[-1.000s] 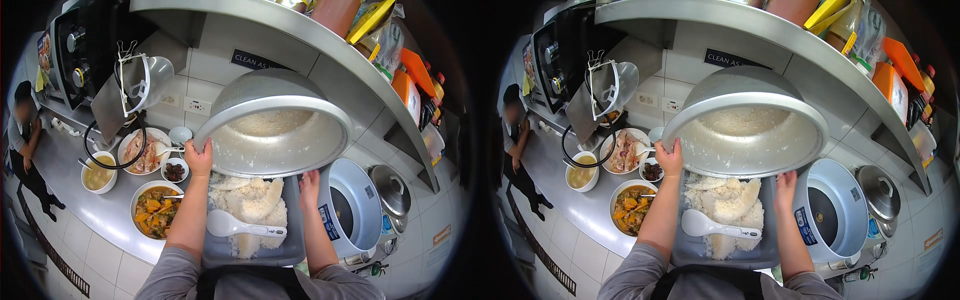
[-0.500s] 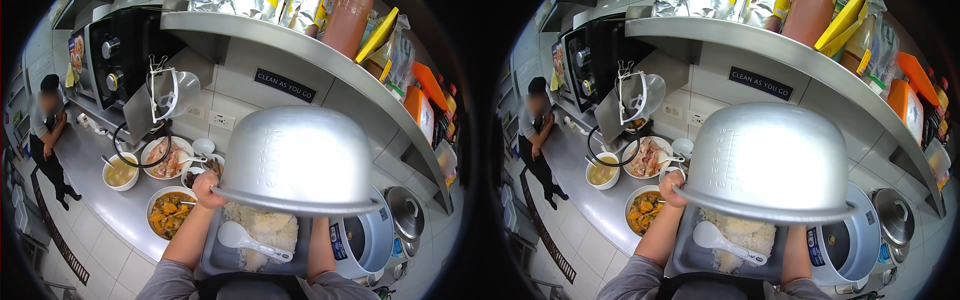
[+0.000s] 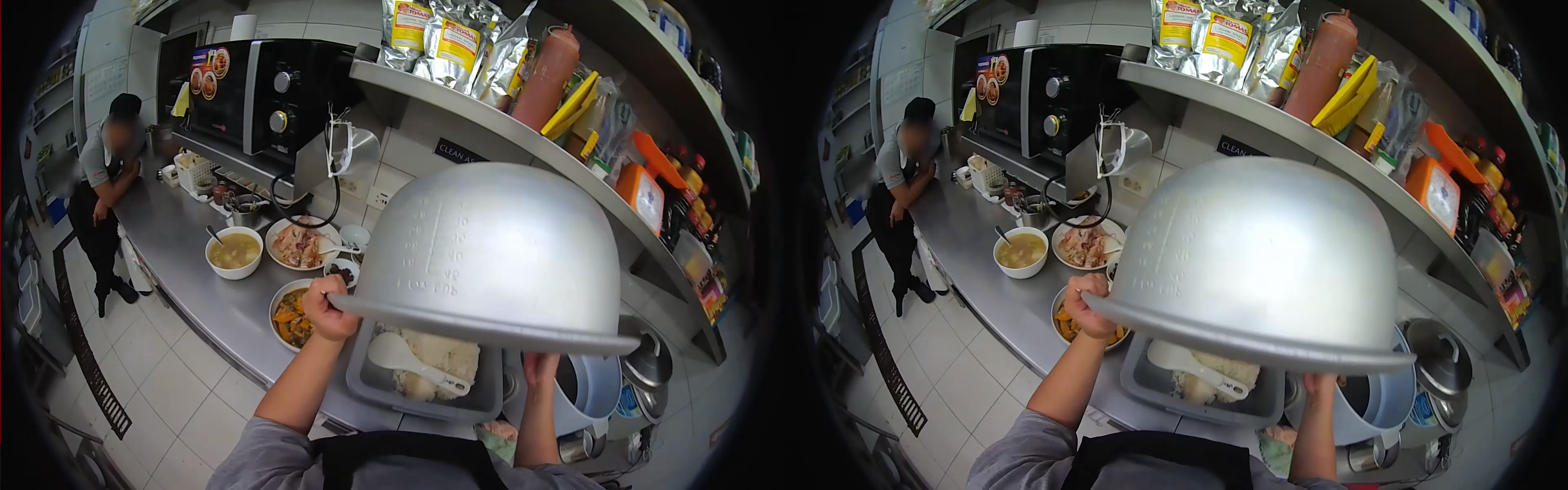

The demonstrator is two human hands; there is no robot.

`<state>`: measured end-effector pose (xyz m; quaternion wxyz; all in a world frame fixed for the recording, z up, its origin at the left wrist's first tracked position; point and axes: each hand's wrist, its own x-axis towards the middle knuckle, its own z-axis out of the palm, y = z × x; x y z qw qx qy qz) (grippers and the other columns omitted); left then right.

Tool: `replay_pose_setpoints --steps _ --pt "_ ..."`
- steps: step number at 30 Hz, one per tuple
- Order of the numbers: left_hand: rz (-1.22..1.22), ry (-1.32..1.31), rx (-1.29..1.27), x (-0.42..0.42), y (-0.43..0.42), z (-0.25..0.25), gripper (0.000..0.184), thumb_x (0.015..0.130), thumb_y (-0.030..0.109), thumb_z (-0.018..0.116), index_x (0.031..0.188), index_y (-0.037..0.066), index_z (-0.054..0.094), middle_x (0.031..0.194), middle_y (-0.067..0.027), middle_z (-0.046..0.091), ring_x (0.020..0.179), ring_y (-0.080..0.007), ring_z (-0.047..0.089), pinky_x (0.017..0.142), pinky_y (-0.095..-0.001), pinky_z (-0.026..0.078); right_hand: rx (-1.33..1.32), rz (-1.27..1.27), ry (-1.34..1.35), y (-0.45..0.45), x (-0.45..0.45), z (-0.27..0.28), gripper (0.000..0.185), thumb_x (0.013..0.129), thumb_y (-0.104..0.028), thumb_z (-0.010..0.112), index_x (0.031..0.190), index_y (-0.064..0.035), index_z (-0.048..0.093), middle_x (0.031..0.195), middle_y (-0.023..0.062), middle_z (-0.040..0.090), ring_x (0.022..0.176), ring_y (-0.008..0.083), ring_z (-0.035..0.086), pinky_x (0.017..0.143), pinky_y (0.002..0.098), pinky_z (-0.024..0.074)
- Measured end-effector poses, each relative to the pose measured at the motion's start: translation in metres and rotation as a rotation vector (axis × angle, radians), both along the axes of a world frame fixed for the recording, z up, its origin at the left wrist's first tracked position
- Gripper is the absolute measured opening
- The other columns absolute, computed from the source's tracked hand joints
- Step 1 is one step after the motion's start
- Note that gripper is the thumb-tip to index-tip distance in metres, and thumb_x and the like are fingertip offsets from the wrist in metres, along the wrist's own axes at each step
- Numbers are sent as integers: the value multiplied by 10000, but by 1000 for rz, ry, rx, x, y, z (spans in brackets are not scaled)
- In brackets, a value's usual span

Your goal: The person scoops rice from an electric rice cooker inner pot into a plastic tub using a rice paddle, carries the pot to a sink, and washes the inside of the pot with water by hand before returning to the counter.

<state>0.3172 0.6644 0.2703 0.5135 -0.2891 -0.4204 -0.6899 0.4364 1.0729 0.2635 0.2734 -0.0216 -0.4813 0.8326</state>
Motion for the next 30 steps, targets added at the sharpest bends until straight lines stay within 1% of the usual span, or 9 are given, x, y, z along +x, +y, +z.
replay_pose_setpoints --steps 3,5,8,13,18,21,23,27,30 --pt "58 -118 59 23 -8 1 230 752 143 629 772 37 425 659 -39 473 557 -104 409 493 -243 330 180 -52 -4 -24 47 34 371 838 -93 579 1193 -83 473 1166 73 510 1051 261 536 790 488 515" --pt "-19 -207 30 48 -17 6 236 783 174 640 776 42 444 725 -20 498 635 -88 430 560 -231 357 239 18 -41 -32 70 51 349 870 -100 588 1195 -51 473 1154 101 547 1063 253 554 877 481 490" --pt "-90 -336 78 73 -25 22 205 827 156 671 820 49 497 758 17 508 690 -53 428 630 -207 363 249 6 -108 -35 89 62 334 879 -98 577 1192 -48 473 1161 101 545 1078 260 546 871 490 486" --pt "-101 -380 95 115 -36 65 158 854 131 651 834 48 518 749 43 496 683 -38 405 610 -200 347 288 52 -101 -36 116 94 332 890 -117 553 1201 -52 456 1227 123 517 1122 293 529 836 510 493" --pt "17 -526 -33 164 -83 112 180 880 183 640 829 40 544 727 46 521 664 -27 419 601 -194 351 405 341 -122 -55 140 128 358 889 -139 545 1220 -41 449 1228 113 523 1114 275 541 861 486 495" --pt "49 -622 -46 208 -124 128 194 887 215 638 832 46 560 726 31 547 656 -26 450 587 -195 370 363 524 -107 -79 131 104 371 894 -114 529 1247 -40 444 1202 113 543 1077 250 569 848 435 517" --pt "150 -861 -124 234 -155 125 216 894 242 626 834 43 567 725 18 563 644 -31 477 572 -203 387 276 741 -170 -98 123 76 368 896 -83 515 1255 -39 446 1178 115 559 1044 232 584 824 425 529" --pt "513 -1195 -195 300 -236 87 274 858 295 652 846 23 622 721 -22 606 647 -100 553 603 -277 447 189 1111 -329 -162 120 33 367 890 -34 498 1251 -22 433 1215 133 522 1119 250 529 941 436 452" --pt "557 -1385 -50 369 -291 59 297 845 306 653 867 10 644 748 -62 637 669 -145 588 632 -307 470 96 1326 -449 -222 115 -4 373 884 -39 517 1245 -1 430 1216 145 525 1136 267 513 965 423 437"
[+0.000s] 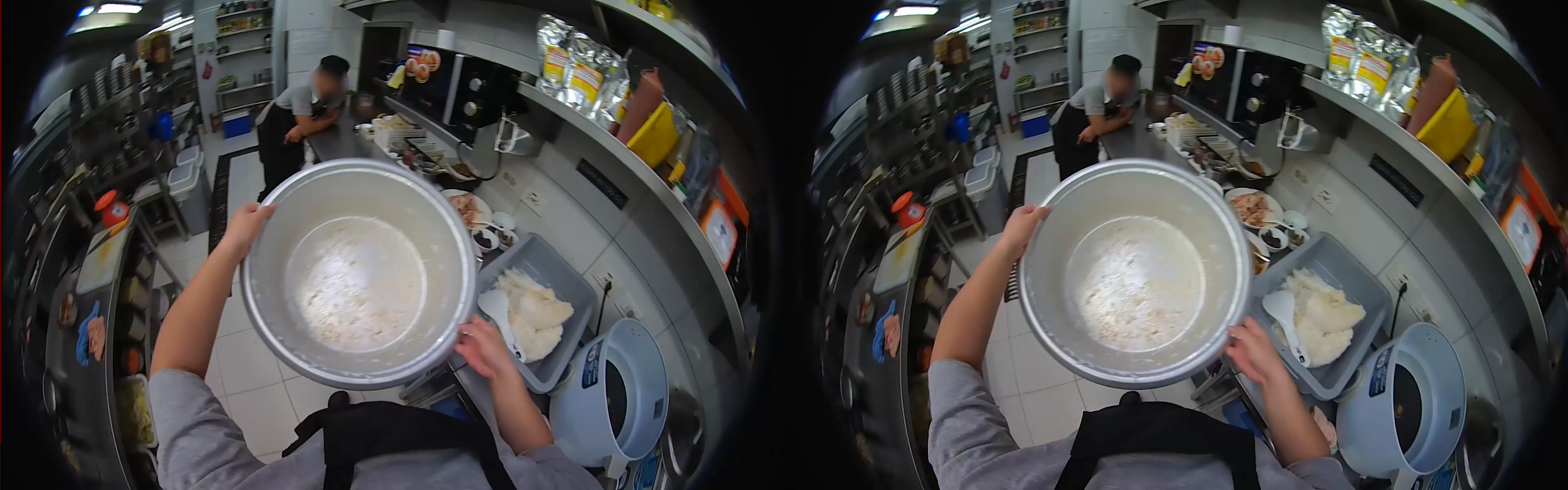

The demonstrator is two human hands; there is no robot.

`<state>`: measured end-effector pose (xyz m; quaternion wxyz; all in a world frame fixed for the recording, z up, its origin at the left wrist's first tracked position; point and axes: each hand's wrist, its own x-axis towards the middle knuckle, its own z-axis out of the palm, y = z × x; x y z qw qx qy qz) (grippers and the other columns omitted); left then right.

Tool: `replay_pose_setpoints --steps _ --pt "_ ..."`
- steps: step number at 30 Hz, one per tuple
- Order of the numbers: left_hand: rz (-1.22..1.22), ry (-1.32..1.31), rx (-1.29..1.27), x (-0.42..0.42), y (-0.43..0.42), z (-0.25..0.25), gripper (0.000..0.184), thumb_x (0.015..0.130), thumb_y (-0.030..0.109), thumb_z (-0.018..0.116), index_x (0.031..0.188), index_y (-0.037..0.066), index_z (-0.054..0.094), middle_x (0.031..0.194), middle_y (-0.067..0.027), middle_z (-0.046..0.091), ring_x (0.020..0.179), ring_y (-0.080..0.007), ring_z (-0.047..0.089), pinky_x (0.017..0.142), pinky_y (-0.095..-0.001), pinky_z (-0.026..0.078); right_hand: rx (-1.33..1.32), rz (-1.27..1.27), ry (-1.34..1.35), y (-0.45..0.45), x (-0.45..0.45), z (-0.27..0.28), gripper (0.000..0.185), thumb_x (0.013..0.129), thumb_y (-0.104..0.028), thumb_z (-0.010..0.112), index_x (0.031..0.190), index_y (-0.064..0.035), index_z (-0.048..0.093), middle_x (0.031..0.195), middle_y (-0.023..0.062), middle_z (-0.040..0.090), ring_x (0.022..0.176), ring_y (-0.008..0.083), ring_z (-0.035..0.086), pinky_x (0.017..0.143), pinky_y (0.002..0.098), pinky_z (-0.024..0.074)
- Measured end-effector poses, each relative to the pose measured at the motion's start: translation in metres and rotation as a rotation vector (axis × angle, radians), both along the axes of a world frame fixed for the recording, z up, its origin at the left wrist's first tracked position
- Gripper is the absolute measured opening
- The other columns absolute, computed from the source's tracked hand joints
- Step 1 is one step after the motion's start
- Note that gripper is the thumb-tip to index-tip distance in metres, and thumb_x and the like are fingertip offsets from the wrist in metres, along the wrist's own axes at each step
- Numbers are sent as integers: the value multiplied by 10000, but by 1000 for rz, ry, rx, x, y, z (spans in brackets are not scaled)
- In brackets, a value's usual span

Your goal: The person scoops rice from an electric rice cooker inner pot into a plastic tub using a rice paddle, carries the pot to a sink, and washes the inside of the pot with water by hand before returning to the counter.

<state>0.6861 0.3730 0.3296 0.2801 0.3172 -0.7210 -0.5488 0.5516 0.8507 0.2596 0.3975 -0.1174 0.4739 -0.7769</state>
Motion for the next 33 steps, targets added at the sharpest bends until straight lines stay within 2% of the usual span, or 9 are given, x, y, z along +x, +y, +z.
replay_pose_setpoints --steps 5,7,9,15,17,20,23,29,33 --pt "131 -108 147 114 -61 -10 351 865 310 605 1011 -6 652 897 -115 676 748 -198 649 685 -330 511 41 305 -85 -113 6 -65 308 898 -42 511 1186 5 412 1178 146 540 1086 259 560 930 405 481" --pt "317 -118 91 146 -101 -25 364 853 308 610 1022 -12 653 922 -136 682 771 -227 659 715 -344 520 107 346 -126 -166 15 -64 180 908 -57 497 1084 -19 497 1122 133 586 1045 239 593 941 424 478" --pt "313 -39 457 178 -116 -12 354 847 284 600 1023 -19 646 918 -154 685 760 -243 668 727 -349 534 112 441 -107 -214 22 -79 202 917 -79 495 1107 -12 478 1122 131 579 1034 240 593 932 419 483" --pt "397 54 671 251 -258 -36 355 847 267 585 1016 -42 625 876 -182 681 715 -260 676 684 -358 562 200 627 -131 -397 18 -91 192 934 -112 473 1095 -9 487 1106 129 578 1003 236 599 901 413 498" --pt "435 26 667 259 -295 -31 339 856 274 575 996 -30 630 857 -166 684 704 -247 676 680 -353 564 274 651 -161 -450 24 -102 179 934 -113 470 1077 -7 490 1092 131 580 987 238 604 890 413 502" --pt "352 191 676 267 -341 -20 321 878 290 558 977 -5 637 839 -139 692 700 -231 673 662 -346 563 272 693 -235 -519 28 -120 193 927 -131 484 1078 -10 483 1066 131 576 969 248 607 888 416 503" --pt "489 142 633 269 -393 -17 327 880 308 556 982 9 640 841 -128 694 710 -227 674 657 -344 562 240 732 -311 -579 25 -125 213 925 -150 489 1091 -18 477 1069 135 565 971 256 603 884 426 503" --pt "610 33 531 252 -502 -9 328 877 316 553 1000 27 647 863 -111 698 719 -215 671 694 -317 544 275 885 -204 -722 -11 -136 275 933 -174 479 1170 -39 446 1099 130 539 956 246 596 841 423 509" --pt "689 -18 469 246 -573 11 338 882 322 535 985 21 652 854 -102 699 711 -200 669 683 -315 537 230 1032 -177 -848 -34 -136 362 895 -116 488 1237 -46 392 1138 133 517 969 243 594 862 408 505"
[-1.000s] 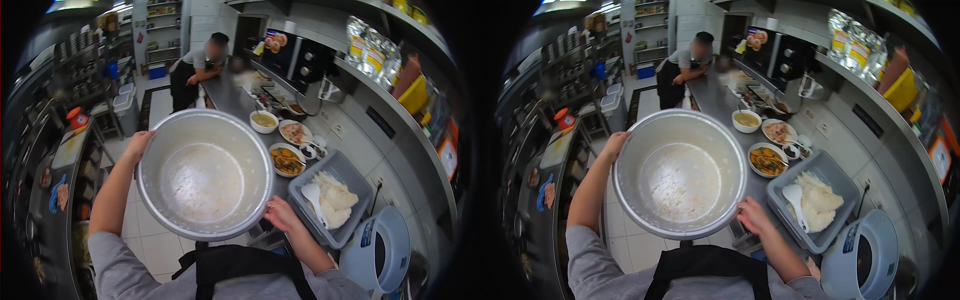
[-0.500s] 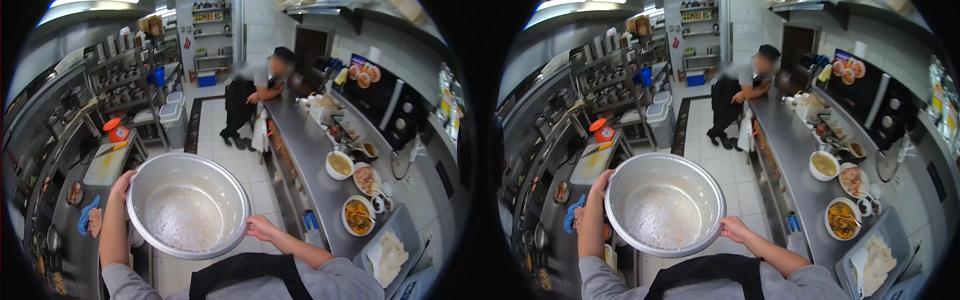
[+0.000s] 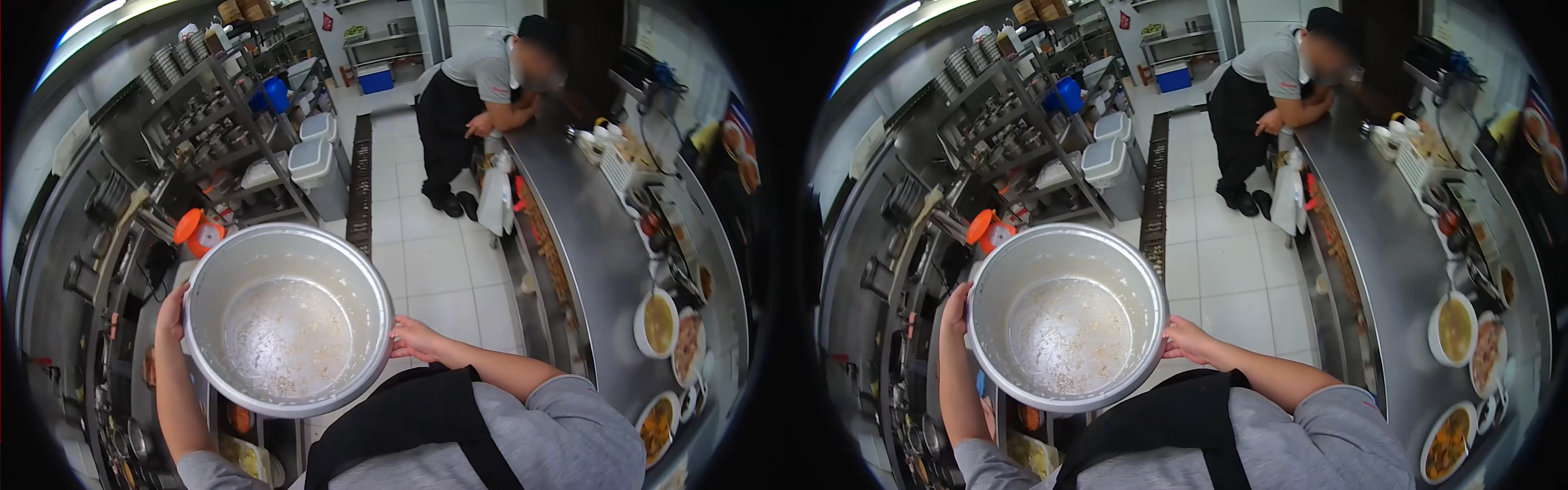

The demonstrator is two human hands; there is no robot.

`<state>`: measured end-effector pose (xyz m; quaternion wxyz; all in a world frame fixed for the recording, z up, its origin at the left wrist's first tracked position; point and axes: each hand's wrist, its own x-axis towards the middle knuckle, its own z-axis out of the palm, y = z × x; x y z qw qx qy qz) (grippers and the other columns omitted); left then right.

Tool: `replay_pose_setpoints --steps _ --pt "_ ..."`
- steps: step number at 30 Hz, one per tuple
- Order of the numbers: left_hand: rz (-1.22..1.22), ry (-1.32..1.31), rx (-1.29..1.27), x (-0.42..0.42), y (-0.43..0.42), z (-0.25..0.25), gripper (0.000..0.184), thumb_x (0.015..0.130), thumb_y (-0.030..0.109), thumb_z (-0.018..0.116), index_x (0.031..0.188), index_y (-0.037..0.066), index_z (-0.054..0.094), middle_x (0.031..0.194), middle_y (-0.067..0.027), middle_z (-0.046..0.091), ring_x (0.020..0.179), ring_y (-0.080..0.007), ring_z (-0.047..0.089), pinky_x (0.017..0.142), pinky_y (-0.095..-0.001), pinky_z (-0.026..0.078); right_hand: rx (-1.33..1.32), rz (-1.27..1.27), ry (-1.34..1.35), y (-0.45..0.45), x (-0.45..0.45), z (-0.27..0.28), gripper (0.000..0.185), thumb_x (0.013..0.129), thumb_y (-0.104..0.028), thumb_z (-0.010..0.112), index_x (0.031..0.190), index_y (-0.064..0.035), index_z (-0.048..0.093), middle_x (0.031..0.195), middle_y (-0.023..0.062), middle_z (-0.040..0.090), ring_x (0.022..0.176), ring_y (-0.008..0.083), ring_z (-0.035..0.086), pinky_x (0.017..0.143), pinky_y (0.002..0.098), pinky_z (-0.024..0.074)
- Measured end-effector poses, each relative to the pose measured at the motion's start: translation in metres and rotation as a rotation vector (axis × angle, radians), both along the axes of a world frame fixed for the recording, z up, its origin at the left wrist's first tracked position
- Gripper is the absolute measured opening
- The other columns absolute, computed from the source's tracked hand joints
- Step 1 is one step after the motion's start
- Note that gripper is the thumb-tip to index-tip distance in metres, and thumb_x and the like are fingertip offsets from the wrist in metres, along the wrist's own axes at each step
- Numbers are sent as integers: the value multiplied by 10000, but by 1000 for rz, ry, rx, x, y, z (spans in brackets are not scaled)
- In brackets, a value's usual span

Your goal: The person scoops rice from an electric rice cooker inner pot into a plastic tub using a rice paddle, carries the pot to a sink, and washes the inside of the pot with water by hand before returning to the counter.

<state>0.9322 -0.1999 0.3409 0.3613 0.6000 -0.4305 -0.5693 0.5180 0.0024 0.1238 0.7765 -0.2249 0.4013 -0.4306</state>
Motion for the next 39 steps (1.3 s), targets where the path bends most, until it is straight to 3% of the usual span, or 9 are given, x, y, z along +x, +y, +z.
replay_pose_setpoints --steps 1,7,12,16,21,27,33,39 --pt "54 -50 -19 -3 -15 16 338 883 319 531 983 20 652 854 -101 698 709 -200 668 679 -315 534 23 57 -36 -33 -3 2 414 886 -92 497 1282 -74 378 1167 98 520 1039 221 583 899 400 494" --pt "208 -269 -93 -20 -103 81 354 878 308 520 1009 3 643 886 -107 672 748 -186 648 697 -301 514 -56 260 -64 -196 -7 14 509 870 -35 507 1338 -55 306 1188 121 514 1087 242 569 926 396 492" --pt "128 -434 -312 -17 -238 76 305 853 252 559 983 -8 650 875 -88 666 787 -168 633 737 -286 488 -43 264 -66 -316 -6 -1 501 891 21 485 1344 -19 274 1155 156 533 1031 249 599 896 390 522" --pt "87 -599 -380 -40 -394 53 320 837 244 577 998 -21 657 903 -87 666 817 -164 614 775 -288 463 -56 232 -115 -436 -33 -27 461 894 -3 523 1310 -31 326 1147 123 518 1003 233 601 869 370 537" --pt "-15 -433 -286 -127 -599 24 352 845 256 595 1038 -37 631 917 -91 661 809 -182 615 752 -296 468 -80 49 10 -580 -127 7 301 936 -34 475 1235 -28 437 1121 96 550 1030 219 591 879 343 526" --pt "-250 -518 -360 -304 -787 34 307 870 242 579 1035 -13 624 891 -84 654 786 -173 613 726 -305 474 -91 -236 8 -704 -229 16 280 944 -34 467 1219 -21 415 1135 109 535 1047 215 577 908 354 514" --pt "-278 -514 -449 -413 -970 29 296 879 241 571 1037 -3 627 879 -79 653 780 -167 607 722 -307 471 -125 -227 -32 -882 -310 -12 276 940 -30 477 1197 -33 378 1118 114 529 1017 213 580 894 368 517" --pt "-154 -593 -539 -448 -1151 39 283 874 244 581 967 -14 652 820 -46 644 754 -132 579 698 -275 450 -89 -146 -56 -1059 -383 25 276 929 -41 510 1178 -26 393 1099 121 533 993 226 601 884 377 525"
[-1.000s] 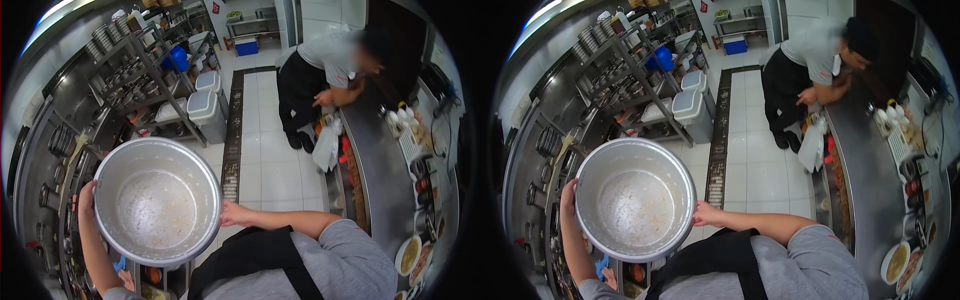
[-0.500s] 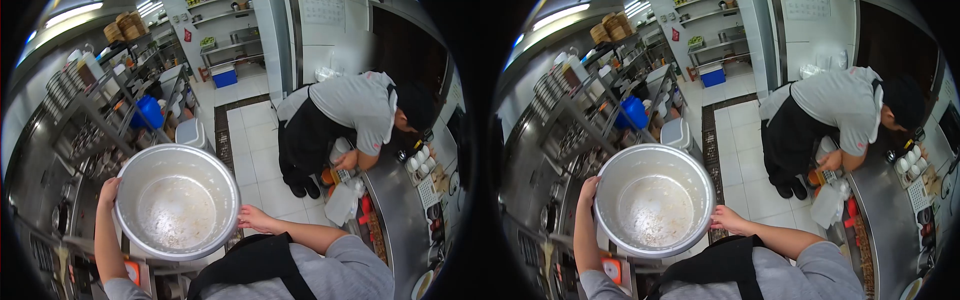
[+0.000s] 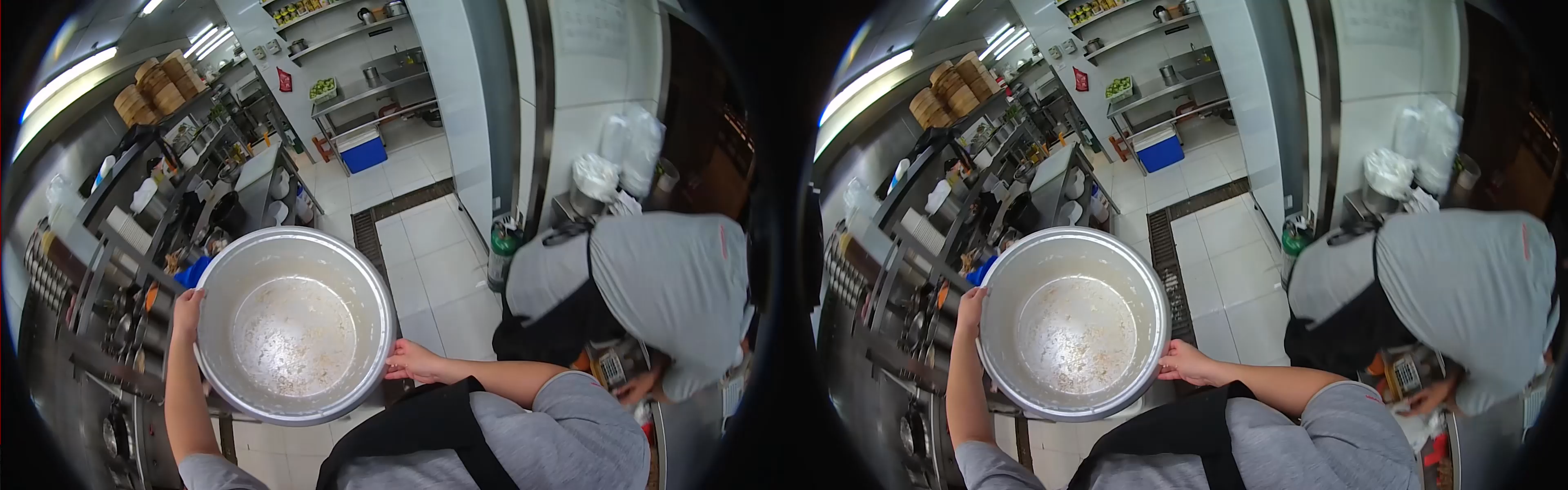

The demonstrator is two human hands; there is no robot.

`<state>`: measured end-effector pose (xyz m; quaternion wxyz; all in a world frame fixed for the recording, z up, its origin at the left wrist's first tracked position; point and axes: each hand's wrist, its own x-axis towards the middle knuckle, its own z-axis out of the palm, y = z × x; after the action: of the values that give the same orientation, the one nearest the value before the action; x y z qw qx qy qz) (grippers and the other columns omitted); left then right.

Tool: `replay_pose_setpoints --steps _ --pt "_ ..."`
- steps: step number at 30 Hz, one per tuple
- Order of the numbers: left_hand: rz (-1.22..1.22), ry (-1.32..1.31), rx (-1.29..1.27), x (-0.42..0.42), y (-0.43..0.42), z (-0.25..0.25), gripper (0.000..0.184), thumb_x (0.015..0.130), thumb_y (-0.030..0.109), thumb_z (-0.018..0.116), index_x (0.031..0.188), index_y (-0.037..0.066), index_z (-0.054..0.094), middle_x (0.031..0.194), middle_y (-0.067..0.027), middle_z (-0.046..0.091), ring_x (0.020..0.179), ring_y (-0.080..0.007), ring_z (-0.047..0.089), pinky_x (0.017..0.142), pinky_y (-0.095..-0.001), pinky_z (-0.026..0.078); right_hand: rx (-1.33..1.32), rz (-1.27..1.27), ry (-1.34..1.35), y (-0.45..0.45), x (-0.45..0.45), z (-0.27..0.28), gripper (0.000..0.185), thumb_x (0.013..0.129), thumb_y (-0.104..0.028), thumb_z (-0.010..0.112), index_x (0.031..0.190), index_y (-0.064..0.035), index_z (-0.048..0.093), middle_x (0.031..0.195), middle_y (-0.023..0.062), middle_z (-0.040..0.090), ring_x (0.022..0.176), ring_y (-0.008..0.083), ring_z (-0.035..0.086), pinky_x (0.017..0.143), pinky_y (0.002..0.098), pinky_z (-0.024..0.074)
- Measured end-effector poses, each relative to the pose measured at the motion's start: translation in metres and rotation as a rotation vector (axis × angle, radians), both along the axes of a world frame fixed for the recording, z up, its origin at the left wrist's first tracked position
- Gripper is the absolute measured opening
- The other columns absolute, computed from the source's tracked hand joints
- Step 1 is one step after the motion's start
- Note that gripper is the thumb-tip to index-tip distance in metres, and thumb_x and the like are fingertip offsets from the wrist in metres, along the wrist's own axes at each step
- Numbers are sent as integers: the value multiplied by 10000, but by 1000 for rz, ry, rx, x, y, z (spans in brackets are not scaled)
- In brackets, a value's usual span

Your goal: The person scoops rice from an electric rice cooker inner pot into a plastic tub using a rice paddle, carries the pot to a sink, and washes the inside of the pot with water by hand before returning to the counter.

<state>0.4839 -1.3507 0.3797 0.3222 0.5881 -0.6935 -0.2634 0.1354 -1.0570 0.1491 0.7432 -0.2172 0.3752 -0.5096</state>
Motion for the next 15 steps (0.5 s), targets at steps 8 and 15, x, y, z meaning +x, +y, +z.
replay_pose_setpoints --steps 8,15 --pt "9 17 0 -85 -226 -10 365 880 294 564 1026 -30 649 891 -79 663 800 -156 613 740 -292 465 -52 -17 -16 -232 -100 -2 262 923 -45 528 1160 -25 418 1098 110 539 996 221 598 880 368 528" --pt "-154 199 131 -259 -432 -35 336 895 247 566 1009 -60 639 869 -84 665 764 -157 615 708 -282 469 -43 -200 21 -383 -227 3 270 921 -52 530 1170 -37 427 1108 114 546 1005 225 597 888 380 519"
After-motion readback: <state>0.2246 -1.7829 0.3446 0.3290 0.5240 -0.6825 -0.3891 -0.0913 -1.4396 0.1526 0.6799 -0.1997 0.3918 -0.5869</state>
